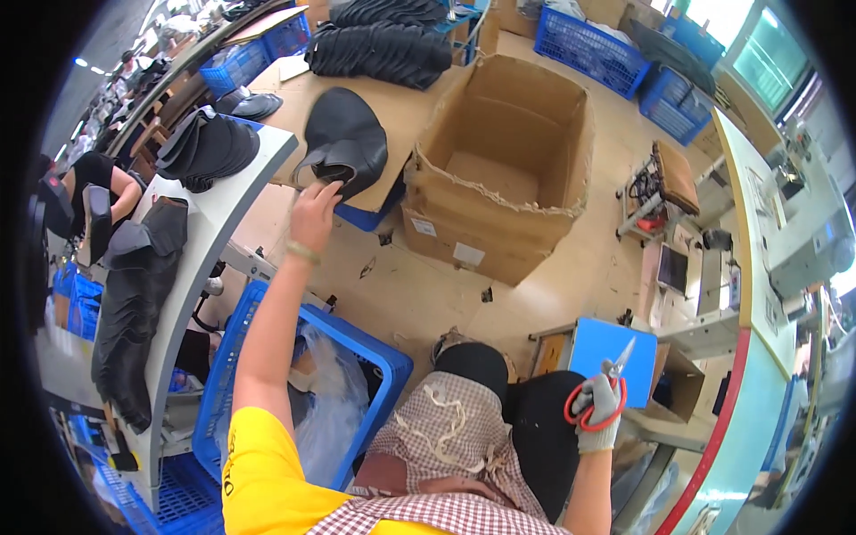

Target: Trim excess material from the edges of shoe components using scissors.

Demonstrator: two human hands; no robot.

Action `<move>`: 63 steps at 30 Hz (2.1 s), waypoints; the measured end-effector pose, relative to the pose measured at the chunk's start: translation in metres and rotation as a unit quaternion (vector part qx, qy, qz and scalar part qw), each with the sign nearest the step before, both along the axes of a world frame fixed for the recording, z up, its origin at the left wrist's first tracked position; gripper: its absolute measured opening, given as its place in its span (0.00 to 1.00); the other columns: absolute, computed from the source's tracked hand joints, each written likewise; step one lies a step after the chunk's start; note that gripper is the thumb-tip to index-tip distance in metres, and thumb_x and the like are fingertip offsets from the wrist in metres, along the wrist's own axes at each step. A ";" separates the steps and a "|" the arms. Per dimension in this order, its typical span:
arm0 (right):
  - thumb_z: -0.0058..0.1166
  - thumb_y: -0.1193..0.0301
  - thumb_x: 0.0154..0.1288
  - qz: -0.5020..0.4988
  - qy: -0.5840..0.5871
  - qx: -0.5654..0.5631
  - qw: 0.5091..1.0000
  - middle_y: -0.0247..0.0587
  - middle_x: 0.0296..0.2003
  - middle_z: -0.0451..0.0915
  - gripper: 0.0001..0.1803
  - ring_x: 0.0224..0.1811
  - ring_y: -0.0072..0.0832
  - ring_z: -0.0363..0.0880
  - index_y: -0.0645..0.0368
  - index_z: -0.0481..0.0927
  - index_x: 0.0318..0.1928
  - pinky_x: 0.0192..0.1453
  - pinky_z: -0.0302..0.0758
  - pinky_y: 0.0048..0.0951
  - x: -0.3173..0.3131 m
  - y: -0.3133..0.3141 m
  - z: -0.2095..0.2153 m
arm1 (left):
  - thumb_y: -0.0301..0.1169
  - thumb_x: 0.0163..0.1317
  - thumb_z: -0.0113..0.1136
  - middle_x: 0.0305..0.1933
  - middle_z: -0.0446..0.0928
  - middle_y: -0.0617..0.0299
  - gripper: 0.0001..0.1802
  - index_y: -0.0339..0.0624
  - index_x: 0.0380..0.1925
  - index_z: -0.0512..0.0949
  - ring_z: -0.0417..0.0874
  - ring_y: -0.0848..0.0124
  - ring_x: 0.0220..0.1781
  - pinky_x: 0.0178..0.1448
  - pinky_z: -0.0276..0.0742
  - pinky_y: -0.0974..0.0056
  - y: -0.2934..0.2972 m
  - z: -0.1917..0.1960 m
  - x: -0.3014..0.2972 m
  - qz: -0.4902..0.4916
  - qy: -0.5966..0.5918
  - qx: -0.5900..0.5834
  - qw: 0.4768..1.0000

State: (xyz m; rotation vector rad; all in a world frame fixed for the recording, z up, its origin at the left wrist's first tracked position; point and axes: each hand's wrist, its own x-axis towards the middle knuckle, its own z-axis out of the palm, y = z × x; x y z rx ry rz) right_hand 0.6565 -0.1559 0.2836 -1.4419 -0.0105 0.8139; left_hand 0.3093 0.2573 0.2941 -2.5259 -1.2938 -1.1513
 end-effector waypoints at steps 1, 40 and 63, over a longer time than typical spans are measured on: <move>0.44 0.66 0.71 -0.013 0.021 0.005 1.000 0.29 0.21 0.70 0.16 0.12 0.15 0.63 0.48 0.68 0.58 0.13 0.65 0.19 0.000 0.001 0.001 | 0.26 0.58 0.58 0.37 0.74 0.54 0.11 0.43 0.42 0.79 0.76 0.54 0.41 0.44 0.74 0.53 0.029 -0.017 -0.003 0.016 0.033 -0.016 0.999; 0.46 0.61 0.71 -0.009 -0.101 -0.007 0.995 0.28 0.26 0.72 0.24 0.18 0.11 0.64 0.59 0.64 0.62 0.17 0.63 0.14 0.034 -0.017 -0.002 | 0.36 0.55 0.62 0.60 0.69 0.52 0.31 0.43 0.59 0.66 0.71 0.56 0.62 0.56 0.75 0.54 -0.138 -0.303 -0.197 0.320 0.293 -0.493 0.754; 0.49 0.73 0.63 0.193 -0.067 0.008 0.979 0.32 0.19 0.70 0.07 0.15 0.20 0.68 0.58 0.70 0.41 0.17 0.64 0.21 -0.067 0.026 0.021 | 0.37 0.63 0.60 0.40 0.76 0.55 0.22 0.36 0.51 0.69 0.77 0.65 0.41 0.48 0.71 0.62 -0.268 0.040 -0.178 0.294 -0.260 -0.159 0.906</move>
